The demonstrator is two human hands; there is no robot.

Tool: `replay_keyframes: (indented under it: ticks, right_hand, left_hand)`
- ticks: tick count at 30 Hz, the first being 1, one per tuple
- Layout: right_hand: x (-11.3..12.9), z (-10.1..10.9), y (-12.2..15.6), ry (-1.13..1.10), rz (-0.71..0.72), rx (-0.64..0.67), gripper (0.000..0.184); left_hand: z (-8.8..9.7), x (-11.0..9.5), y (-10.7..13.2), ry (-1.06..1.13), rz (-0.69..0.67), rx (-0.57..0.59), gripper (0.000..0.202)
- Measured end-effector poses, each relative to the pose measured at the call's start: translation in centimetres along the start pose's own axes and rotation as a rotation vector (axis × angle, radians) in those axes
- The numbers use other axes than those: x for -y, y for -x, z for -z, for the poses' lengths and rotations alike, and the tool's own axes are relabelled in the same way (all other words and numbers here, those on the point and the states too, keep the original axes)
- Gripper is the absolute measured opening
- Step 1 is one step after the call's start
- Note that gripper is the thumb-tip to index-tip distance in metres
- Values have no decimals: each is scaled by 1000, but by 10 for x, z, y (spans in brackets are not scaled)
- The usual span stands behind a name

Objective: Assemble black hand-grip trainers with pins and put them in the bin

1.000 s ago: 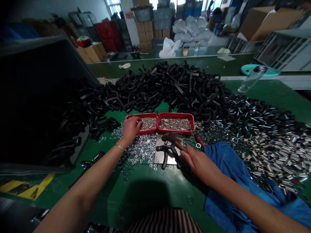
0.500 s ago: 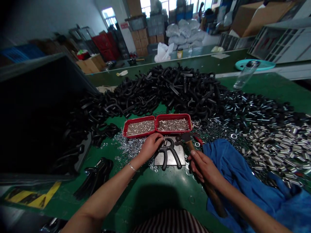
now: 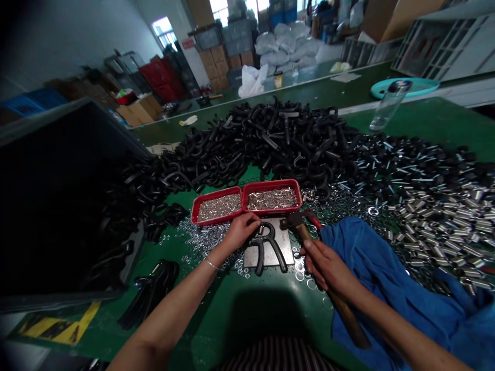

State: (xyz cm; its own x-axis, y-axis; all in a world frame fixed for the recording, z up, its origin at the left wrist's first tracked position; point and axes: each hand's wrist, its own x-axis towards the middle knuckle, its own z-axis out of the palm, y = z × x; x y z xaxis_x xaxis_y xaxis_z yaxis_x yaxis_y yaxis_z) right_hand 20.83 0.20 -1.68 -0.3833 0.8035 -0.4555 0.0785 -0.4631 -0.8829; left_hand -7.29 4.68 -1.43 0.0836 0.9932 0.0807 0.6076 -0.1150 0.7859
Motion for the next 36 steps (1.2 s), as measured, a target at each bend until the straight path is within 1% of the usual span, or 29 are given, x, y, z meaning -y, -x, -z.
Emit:
replay_keyframes:
  ticks: [4, 8, 10, 12, 15, 17, 18, 19, 21, 23, 25, 27, 29, 30, 32, 34, 36]
  right_hand:
    - [2, -1, -1, 18, -11, 4, 47]
    - [2, -2, -1, 55, -7, -14, 48]
    - [3, -3, 2, 67, 1, -19, 48]
    - [4, -4, 6, 90, 14, -22, 48]
    - [8, -2, 12, 173, 45, -15, 47]
    - [15, 2, 11, 268, 73, 8, 46]
    - [19, 4, 10, 340, 91, 20, 46]
    - [26, 6, 8, 429, 116, 27, 45]
    - [42, 7, 6, 619, 185, 30, 43]
    - [62, 2, 5, 772, 282, 24, 42]
    - [80, -9, 4, 872, 390, 4, 41]
    - [90, -21, -2, 973, 468, -35, 41]
    - [93, -30, -13, 1119, 449, -45, 39]
    - [93, -32, -20, 1194, 412, -26, 38]
    - [92, -33, -33, 1286, 354, 58, 38]
    - [92, -32, -41, 1248, 388, 107, 43]
    - [92, -32, -44, 1197, 447, 66, 47]
  left_hand:
    - [-1, 1, -1, -59, -23, 6, 10]
    - [-2, -3, -1, -217, -70, 13, 10]
    - [-1, -5, 0, -332, -134, 26, 11]
    - [-2, -6, 2, -454, -233, 59, 13]
    - [-2, -2, 3, -590, -357, 113, 19]
    - [-2, 2, 5, -593, -361, 113, 20]
    - [-2, 2, 7, -572, -342, 92, 18]
    - [-2, 1, 11, -547, -315, 56, 18]
    - [-2, -5, 23, -512, -254, -39, 24]
    - [-3, -14, 40, -509, -233, -99, 27]
    - [-7, -24, 59, -514, -269, -74, 26]
    - [-12, -30, 74, -519, -324, -20, 26]
    - [-17, -33, 81, -521, -341, 1, 27]
    - [-19, -32, 82, -521, -336, -1, 27]
    - [-20, -31, 81, -515, -319, -12, 27]
    - [-21, -29, 79, -503, -308, -26, 27]
    - [-22, -29, 78, -486, -304, -40, 27]
